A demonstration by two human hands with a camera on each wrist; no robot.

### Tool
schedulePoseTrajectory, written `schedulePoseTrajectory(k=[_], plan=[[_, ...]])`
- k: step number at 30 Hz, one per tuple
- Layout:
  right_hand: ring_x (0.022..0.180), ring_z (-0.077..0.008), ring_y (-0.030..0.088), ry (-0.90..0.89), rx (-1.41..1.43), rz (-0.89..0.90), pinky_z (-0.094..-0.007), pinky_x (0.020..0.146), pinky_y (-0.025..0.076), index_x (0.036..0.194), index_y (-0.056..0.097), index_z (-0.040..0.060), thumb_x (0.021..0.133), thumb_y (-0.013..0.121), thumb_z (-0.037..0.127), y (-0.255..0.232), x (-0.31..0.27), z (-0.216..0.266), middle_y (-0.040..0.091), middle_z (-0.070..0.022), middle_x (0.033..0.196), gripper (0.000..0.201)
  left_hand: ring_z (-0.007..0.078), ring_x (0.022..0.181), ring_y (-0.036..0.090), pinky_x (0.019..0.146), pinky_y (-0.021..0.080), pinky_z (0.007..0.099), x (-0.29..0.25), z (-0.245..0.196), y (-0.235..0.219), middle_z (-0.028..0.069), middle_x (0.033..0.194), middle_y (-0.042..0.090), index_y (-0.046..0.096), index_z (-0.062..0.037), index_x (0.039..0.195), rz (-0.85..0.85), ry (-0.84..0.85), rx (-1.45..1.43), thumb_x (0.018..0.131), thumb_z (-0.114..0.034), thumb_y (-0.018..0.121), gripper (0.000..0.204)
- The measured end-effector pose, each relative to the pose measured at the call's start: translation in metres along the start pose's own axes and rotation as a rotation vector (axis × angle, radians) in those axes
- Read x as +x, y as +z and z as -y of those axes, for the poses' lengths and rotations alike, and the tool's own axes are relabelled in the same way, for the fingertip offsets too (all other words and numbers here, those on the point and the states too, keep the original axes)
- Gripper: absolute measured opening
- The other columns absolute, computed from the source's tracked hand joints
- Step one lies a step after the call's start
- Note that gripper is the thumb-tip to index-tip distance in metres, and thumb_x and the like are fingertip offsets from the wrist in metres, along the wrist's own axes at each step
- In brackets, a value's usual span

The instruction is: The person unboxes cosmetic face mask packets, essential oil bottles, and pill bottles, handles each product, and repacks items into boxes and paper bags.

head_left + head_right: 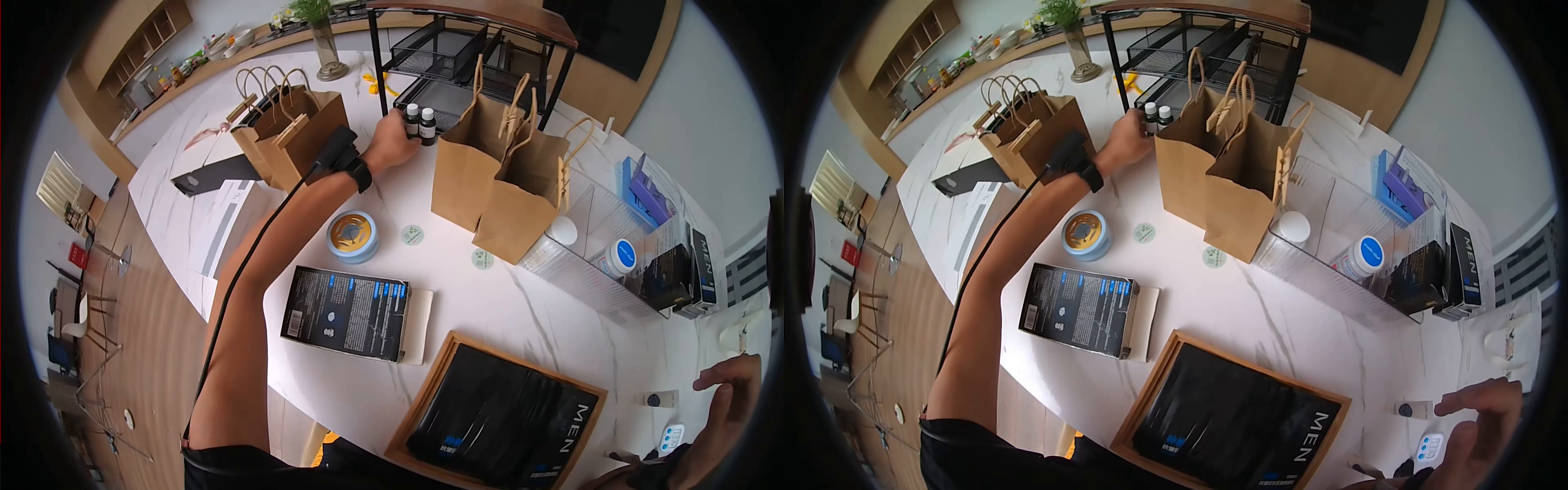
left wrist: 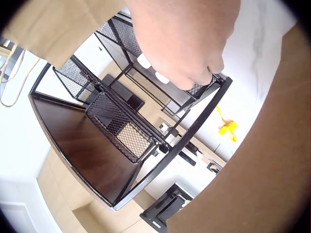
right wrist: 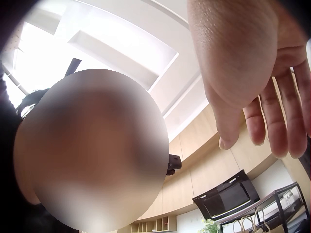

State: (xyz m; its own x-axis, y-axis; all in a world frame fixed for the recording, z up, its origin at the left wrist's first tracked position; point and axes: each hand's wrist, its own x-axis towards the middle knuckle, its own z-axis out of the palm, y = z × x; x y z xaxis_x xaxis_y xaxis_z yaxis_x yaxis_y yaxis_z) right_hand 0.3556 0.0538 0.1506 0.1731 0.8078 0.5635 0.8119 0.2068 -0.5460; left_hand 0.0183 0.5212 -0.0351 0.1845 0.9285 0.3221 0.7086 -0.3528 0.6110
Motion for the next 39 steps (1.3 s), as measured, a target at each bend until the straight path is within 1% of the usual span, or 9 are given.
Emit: schedulePoseTrajectory(k=[9,12,15,20,27,31,32,36,39], plan=[[0.074,-0.0139,0.055,0.077,0.048,-0.053,-0.0262,0.070,0.045,0.094,0.054,-0.0010,0.095,0.065,0.024,0.002,0.001,0.004,0.053,-0.0069,0.083,0.027,0.0399,0.118,0.057,0.102,0.047,0.0407,0.001,-0.001,-0.020,0.0310,0.124,0.054,0.041,0.0145,0.131,0.018,-0.107,-0.015,0.071,-0.036,0.087,0.091],[0.073,-0.0139,0.061,0.073,0.081,-0.100,-0.0245,0.068,0.049,0.086,0.058,-0.0017,0.086,0.067,0.006,0.002,-0.001,0.011,0.060,-0.0082,0.080,0.011,0.0250,0.100,0.064,0.086,0.053,0.0355,-0.030,-0.042,-0.058,0.0194,0.116,0.062,0.043,0.0050,0.140,-0.047,-0.044,-0.326,0.079,-0.035,0.083,0.084],[0.076,-0.0124,0.064,0.065,0.111,-0.053,-0.0236,0.071,0.049,0.085,0.062,-0.0016,0.080,0.072,-0.003,0.009,0.010,0.024,0.063,-0.0065,0.082,0.011,0.0110,0.088,0.061,0.075,0.047,0.0254,-0.088,-0.107,-0.106,0.0049,0.091,0.067,0.067,0.0002,0.109,-0.099,0.187,-0.367,0.089,-0.018,0.075,0.029],[0.069,-0.0082,0.065,-0.099,0.134,0.093,-0.0216,0.065,0.050,0.086,0.064,0.0003,0.085,0.077,0.007,0.029,0.007,0.038,0.069,-0.0034,0.076,0.014,0.0012,0.060,0.039,0.053,0.030,0.0202,-0.183,-0.158,-0.128,-0.0069,0.062,0.047,0.050,-0.0079,0.066,-0.084,0.305,-0.482,0.088,-0.024,0.077,0.038],[0.068,-0.0104,0.063,-0.137,0.109,0.359,-0.0230,0.065,0.049,0.090,0.067,-0.0013,0.089,0.070,0.008,0.043,-0.036,0.056,0.068,-0.0041,0.074,0.010,0.0035,0.048,0.031,0.043,0.024,0.0231,-0.338,-0.186,-0.132,-0.0038,0.053,0.039,0.046,-0.0050,0.066,0.050,0.381,-0.360,0.090,-0.014,0.074,0.038],[0.080,-0.0130,0.065,0.139,0.110,0.263,-0.0268,0.073,0.050,0.095,0.067,-0.0011,0.092,0.064,0.005,0.048,-0.096,0.044,0.070,-0.0069,0.088,0.008,0.0116,0.073,0.050,0.069,0.045,0.0256,-0.394,-0.168,-0.112,0.0063,0.083,0.056,0.054,-0.0005,0.089,-0.078,0.262,-0.554,0.088,-0.005,0.071,0.017],[0.104,-0.0174,0.063,0.212,0.115,0.274,-0.0307,0.086,0.049,0.113,0.066,0.0024,0.097,0.059,0.010,0.043,-0.115,0.036,0.067,-0.0095,0.114,0.019,0.0183,0.097,0.055,0.091,0.045,0.0328,-0.408,-0.161,-0.107,0.0110,0.104,0.056,0.054,0.0015,0.107,-0.039,0.184,-0.623,0.088,-0.002,0.068,0.024],[0.127,-0.0235,0.052,0.464,0.149,-0.042,-0.0345,0.102,0.043,0.136,0.054,0.0048,0.101,0.052,0.017,0.060,-0.203,0.005,0.056,-0.0122,0.138,0.037,0.0310,0.142,0.036,0.118,0.026,0.0488,-0.441,-0.147,-0.084,0.0197,0.149,0.037,0.036,0.0033,0.145,0.091,-0.063,-0.811,0.100,-0.020,0.056,0.054],[0.143,-0.0278,0.036,0.627,0.243,-0.164,-0.0390,0.115,0.032,0.149,0.037,0.0005,0.107,0.034,0.023,0.077,-0.240,0.000,0.040,-0.0158,0.153,0.048,0.0319,0.146,0.032,0.120,0.023,0.0445,-0.449,-0.143,-0.067,0.0222,0.156,0.033,0.030,0.0042,0.150,0.191,-0.090,-0.949,0.106,-0.024,0.045,0.055]])
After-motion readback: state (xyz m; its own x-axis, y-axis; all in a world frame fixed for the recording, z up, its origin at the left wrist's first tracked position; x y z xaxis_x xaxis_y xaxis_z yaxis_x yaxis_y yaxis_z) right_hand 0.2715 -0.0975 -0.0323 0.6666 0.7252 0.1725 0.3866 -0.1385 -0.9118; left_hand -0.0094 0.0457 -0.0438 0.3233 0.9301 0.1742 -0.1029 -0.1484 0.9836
